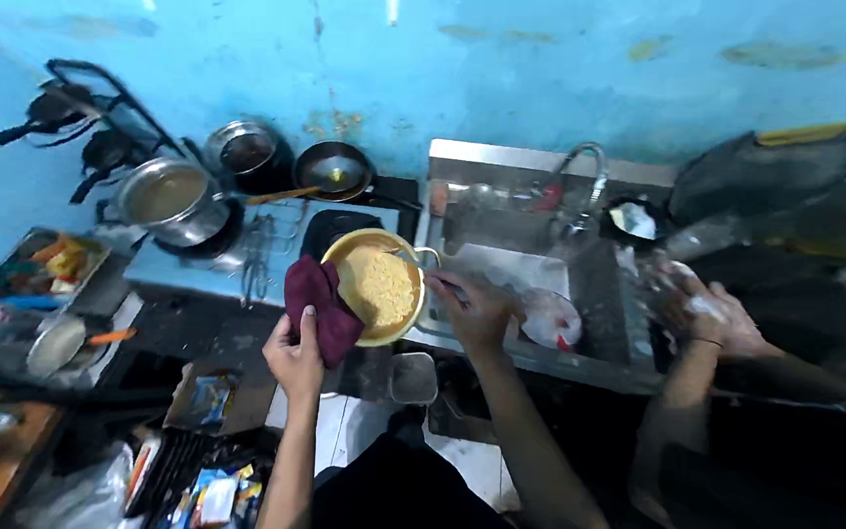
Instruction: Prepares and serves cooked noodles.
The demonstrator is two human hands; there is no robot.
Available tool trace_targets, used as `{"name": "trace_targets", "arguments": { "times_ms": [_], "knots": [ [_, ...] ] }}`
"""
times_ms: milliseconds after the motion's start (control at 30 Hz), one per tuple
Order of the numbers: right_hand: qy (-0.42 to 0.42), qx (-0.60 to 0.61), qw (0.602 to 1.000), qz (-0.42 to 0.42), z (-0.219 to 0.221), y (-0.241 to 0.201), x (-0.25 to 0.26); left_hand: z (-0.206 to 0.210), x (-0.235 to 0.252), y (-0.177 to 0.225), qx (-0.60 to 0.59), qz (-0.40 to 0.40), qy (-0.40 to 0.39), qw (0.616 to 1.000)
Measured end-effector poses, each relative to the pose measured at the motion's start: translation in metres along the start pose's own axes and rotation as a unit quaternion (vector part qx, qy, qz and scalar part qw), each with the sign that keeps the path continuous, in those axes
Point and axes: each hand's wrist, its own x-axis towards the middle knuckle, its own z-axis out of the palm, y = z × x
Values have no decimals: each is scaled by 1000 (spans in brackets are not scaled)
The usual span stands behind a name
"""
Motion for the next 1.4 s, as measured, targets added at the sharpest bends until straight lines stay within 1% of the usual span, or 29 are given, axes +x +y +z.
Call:
{"name": "trace_targets", "arguments": {
  "times_ms": [100, 133, 200, 267, 333, 433, 533, 567, 633, 700, 767, 800, 900, 1033, 1100, 1233, 1333, 1400],
  "knots": [
    [-83, 29, 987, -132, 47, -50, -15, -90, -13, -3, 56, -10, 38, 998],
    [-119, 42, 977, -174, 63, -69, -23, -122, -19, -4, 73, -14, 53, 996],
    [-192, 82, 951, -227, 94, -111, -48, -187, -34, -9, 98, -23, 96, 990],
    [-248, 136, 926, -249, 122, -159, -80, -253, -52, -17, 115, -42, 148, 981],
    [-286, 197, 903, -251, 144, -212, -113, -320, -73, -24, 129, -58, 194, 971],
    [-296, 279, 878, -251, 179, -295, -154, -415, -108, -28, 154, -82, 248, 953],
    [-293, 310, 860, -281, 223, -369, -190, -495, -149, -24, 188, -114, 309, 925],
    [-310, 310, 847, -302, 237, -393, -200, -519, -162, -21, 198, -120, 330, 915],
    [-364, 311, 801, -361, 261, -435, -222, -561, -185, -16, 209, -121, 371, 897],
    [-413, 342, 738, -411, 274, -470, -245, -595, -207, -11, 218, -121, 413, 876],
    [-433, 390, 687, -435, 283, -503, -267, -624, -227, -6, 237, -127, 451, 851],
    [-434, 410, 676, -432, 287, -519, -276, -636, -238, -5, 251, -131, 466, 838],
    [-420, 432, 667, -438, 309, -564, -303, -662, -265, -3, 283, -155, 512, 796],
    [-471, 411, 626, -466, 328, -602, -341, -688, -288, -3, 306, -184, 560, 748],
    [-488, 430, 622, -436, 337, -613, -357, -706, -293, -6, 318, -195, 580, 724],
    [-508, 468, 655, -307, 361, -641, -372, -744, -296, -11, 326, -216, 614, 686],
    [-527, 512, 639, -228, 379, -671, -379, -775, -290, -11, 344, -209, 637, 657],
    [-534, 536, 623, -199, 394, -692, -383, -801, -283, -14, 377, -192, 640, 641]
  ]
}}
